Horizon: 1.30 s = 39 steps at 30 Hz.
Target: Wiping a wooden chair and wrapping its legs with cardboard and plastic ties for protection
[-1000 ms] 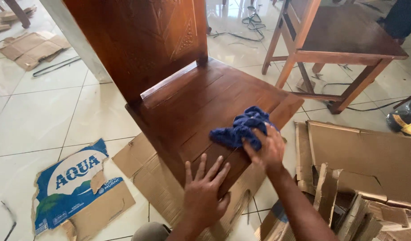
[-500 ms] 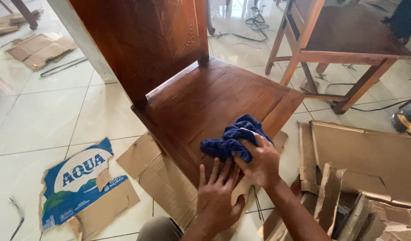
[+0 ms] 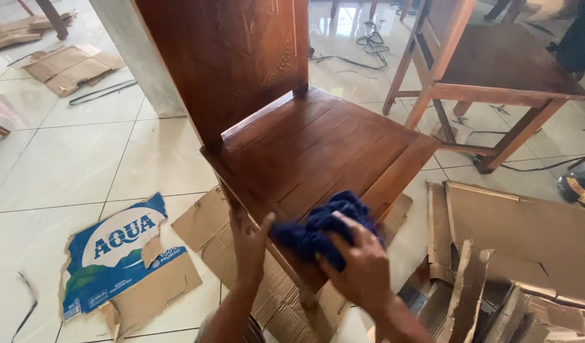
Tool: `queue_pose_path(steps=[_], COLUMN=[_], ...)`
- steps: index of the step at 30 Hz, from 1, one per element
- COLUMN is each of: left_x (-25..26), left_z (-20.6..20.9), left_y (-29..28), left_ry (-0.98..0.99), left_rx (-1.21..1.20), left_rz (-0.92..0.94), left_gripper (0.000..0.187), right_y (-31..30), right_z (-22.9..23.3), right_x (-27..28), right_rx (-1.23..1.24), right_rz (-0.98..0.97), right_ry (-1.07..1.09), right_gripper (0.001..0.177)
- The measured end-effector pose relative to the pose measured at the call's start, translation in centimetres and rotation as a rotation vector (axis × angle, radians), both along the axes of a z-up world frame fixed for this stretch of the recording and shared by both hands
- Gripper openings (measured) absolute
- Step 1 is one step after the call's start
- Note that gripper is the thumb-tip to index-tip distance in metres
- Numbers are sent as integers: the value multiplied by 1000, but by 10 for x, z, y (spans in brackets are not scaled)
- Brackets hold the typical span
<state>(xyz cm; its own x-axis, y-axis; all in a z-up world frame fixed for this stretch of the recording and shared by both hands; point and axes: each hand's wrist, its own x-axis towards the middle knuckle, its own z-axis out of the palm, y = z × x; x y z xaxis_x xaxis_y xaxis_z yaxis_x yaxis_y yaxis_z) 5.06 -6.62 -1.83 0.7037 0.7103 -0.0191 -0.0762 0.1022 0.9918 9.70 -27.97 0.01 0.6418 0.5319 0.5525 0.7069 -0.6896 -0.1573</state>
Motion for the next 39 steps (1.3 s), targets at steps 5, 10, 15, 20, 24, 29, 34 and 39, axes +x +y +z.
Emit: queue_pose_path(steps=[5,10,15,20,24,29,34,39], left_x=[20,29,24,10,-19,-37,-53,-60], left_z=[8,-18,-13,-36,-1,-26,-10,3], left_y=[27,43,39,24,-9,-34,-33,-25], left_ry=[45,78,73,31,-94,-70,-12,109], left_rx=[-540,-675,-669,-722,-710,-857,-817,117], left_rz=[-75,-155,-144,-160,-76,-85,-110,74], left_gripper=[71,71,64,53,70,36,39,106], right_y=[18,30,27,-5,-35,-67,-59,-22], right_z=[12,11,24,34,40,28,3,12], right_x=[-39,-47,-42,-39,-41,-38,-3,28], right_rx=[7,-33,6,-2,1,-37,-168,-108], right_rz=[90,16,118,241,349,347,232,-122], right_ry=[63,11,71,144,238,238,198,-70], right_gripper=[76,68,55,57,68,75,85,52])
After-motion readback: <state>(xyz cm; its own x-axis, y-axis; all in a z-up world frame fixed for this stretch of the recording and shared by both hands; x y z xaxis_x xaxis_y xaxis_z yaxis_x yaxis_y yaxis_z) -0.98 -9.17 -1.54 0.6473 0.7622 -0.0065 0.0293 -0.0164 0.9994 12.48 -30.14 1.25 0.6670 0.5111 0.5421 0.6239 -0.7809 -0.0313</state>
